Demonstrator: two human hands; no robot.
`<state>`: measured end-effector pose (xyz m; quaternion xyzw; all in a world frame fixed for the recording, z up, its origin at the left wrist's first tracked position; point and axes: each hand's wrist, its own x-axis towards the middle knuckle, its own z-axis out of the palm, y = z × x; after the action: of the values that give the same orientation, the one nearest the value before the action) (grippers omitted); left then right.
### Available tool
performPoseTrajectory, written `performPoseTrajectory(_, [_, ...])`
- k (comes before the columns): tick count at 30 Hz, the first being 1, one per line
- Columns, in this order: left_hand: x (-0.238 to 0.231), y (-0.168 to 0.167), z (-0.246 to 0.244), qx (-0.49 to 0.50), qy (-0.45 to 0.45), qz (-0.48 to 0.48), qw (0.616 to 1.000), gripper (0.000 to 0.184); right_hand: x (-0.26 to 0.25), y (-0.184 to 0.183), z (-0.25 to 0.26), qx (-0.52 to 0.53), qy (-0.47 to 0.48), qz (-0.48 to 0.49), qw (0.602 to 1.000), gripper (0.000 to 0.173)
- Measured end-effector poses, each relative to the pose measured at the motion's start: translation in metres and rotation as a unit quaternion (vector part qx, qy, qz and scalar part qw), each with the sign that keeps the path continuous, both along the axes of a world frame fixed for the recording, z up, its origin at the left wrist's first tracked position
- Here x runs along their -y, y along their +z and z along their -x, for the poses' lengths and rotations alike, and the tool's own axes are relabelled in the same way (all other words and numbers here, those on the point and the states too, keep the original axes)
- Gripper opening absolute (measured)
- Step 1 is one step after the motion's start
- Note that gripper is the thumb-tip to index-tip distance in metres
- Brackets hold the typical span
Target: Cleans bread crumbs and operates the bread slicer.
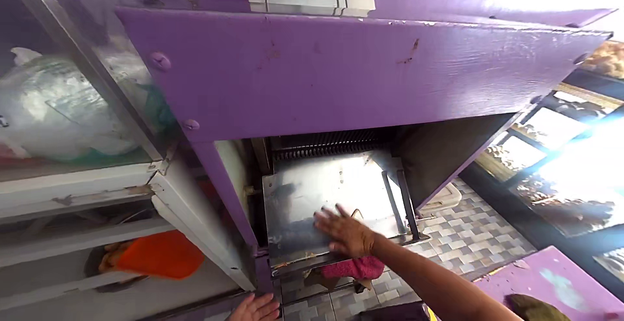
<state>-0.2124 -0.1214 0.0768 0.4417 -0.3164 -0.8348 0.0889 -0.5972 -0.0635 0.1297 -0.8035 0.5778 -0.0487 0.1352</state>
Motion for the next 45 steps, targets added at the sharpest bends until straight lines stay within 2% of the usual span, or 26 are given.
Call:
performPoseTrajectory(2, [0.016,0.007,0.007,0.002,-0.013,-0.008,1.000,0.066,-0.013,0.025,-0.013,0.043,0.008,-0.057,0.997,0.047])
performPoseTrajectory(4, [0.030,0.012,0.009,0.008,-0.023,-0.026,0.999,0.065,-0.022,0.051,0.002,0.073,-0.136,-0.004,0.988,0.035])
performPoseTrajectory(5, [0.036,0.013,0.010,0.008,-0.030,-0.035,0.999,0.065,-0.026,0.054,0.020,0.073,-0.237,0.056,0.967,0.035])
performPoseTrajectory(7, [0.048,0.010,0.015,0.000,-0.039,-0.050,0.998,0.065,-0.026,0.040,0.060,0.058,-0.413,0.151,0.896,0.051])
performPoseTrajectory(9, [0.055,0.008,0.020,-0.011,-0.043,-0.060,0.997,0.066,-0.024,0.012,0.074,0.046,-0.523,0.152,0.838,0.079])
performPoseTrajectory(10, [0.056,0.007,0.022,-0.010,-0.041,-0.065,0.997,0.065,-0.022,-0.001,0.059,0.039,-0.552,0.132,0.823,0.089])
performPoseTrajectory(12, [0.061,0.004,0.026,-0.005,-0.041,-0.079,0.996,0.063,-0.020,-0.013,0.000,0.048,-0.566,0.076,0.819,0.098])
performPoseTrajectory(14, [0.068,0.002,0.031,-0.012,-0.048,-0.092,0.995,0.064,-0.022,0.006,-0.063,0.084,-0.548,-0.034,0.831,0.091])
performPoseTrajectory(15, [0.071,0.001,0.033,-0.015,-0.048,-0.097,0.994,0.064,-0.022,0.024,-0.081,0.122,-0.543,-0.102,0.825,0.086])
performPoseTrajectory(16, [0.073,0.003,0.036,-0.010,-0.042,-0.102,0.994,0.063,-0.022,0.038,-0.087,0.154,-0.544,-0.127,0.815,0.078])
performPoseTrajectory(18, [0.074,0.009,0.042,0.004,-0.033,-0.111,0.993,0.061,-0.023,0.052,-0.069,0.169,-0.592,-0.085,0.783,0.063])
performPoseTrajectory(20, [0.075,0.014,0.048,0.002,-0.033,-0.117,0.993,0.059,-0.028,0.057,-0.036,0.110,-0.656,-0.079,0.742,0.068])
performPoseTrajectory(22, [0.074,0.018,0.055,-0.012,-0.029,-0.118,0.993,0.058,-0.027,0.049,-0.024,0.094,-0.681,-0.122,0.716,0.069])
performPoseTrajectory(24, [0.073,0.022,0.061,-0.024,-0.014,-0.123,0.992,0.056,-0.016,0.039,-0.044,0.100,-0.672,-0.161,0.716,0.071])
performPoseTrajectory(27, [0.068,0.028,0.065,-0.038,0.014,-0.130,0.991,0.050,0.009,0.034,-0.097,0.048,-0.682,-0.186,0.706,0.077])
performPoseTrajectory(29, [0.066,0.030,0.066,-0.040,0.028,-0.131,0.990,0.048,0.020,0.032,-0.122,0.006,-0.654,-0.209,0.727,0.067])
performPoseTrajectory(32, [0.067,0.030,0.067,-0.043,0.034,-0.129,0.990,0.047,0.028,0.029,-0.160,-0.028,-0.558,-0.231,0.796,0.051])
performPoseTrajectory(34, [0.068,0.029,0.068,-0.055,0.034,-0.131,0.989,0.046,0.035,0.035,-0.185,-0.011,-0.520,-0.243,0.819,0.048])
performPoseTrajectory(36, [0.067,0.028,0.070,-0.059,0.041,-0.132,0.989,0.045,0.038,0.051,-0.197,0.050,-0.487,-0.262,0.832,0.051])
performPoseTrajectory(38, [0.066,0.030,0.071,-0.054,0.050,-0.133,0.988,0.043,0.033,0.069,-0.184,0.126,-0.469,-0.245,0.839,0.046])
performPoseTrajectory(40, [0.067,0.031,0.071,-0.049,0.045,-0.131,0.989,0.042,0.019,0.073,-0.139,0.126,-0.507,-0.186,0.832,0.041])
performPoseTrajectory(41, [0.068,0.031,0.071,-0.049,0.041,-0.131,0.989,0.043,0.008,0.068,-0.107,0.109,-0.548,-0.147,0.816,0.041])
performPoseTrajectory(43, [0.069,0.030,0.071,-0.048,0.039,-0.135,0.989,0.044,-0.013,0.052,-0.051,0.062,-0.643,-0.112,0.755,0.052])
performPoseTrajectory(44, [0.069,0.029,0.072,-0.047,0.041,-0.140,0.988,0.044,-0.021,0.041,-0.034,0.060,-0.688,-0.121,0.713,0.062])
performPoseTrajectory(45, [0.069,0.029,0.072,-0.046,0.043,-0.145,0.987,0.043,-0.025,0.031,-0.031,0.051,-0.711,-0.138,0.687,0.070])
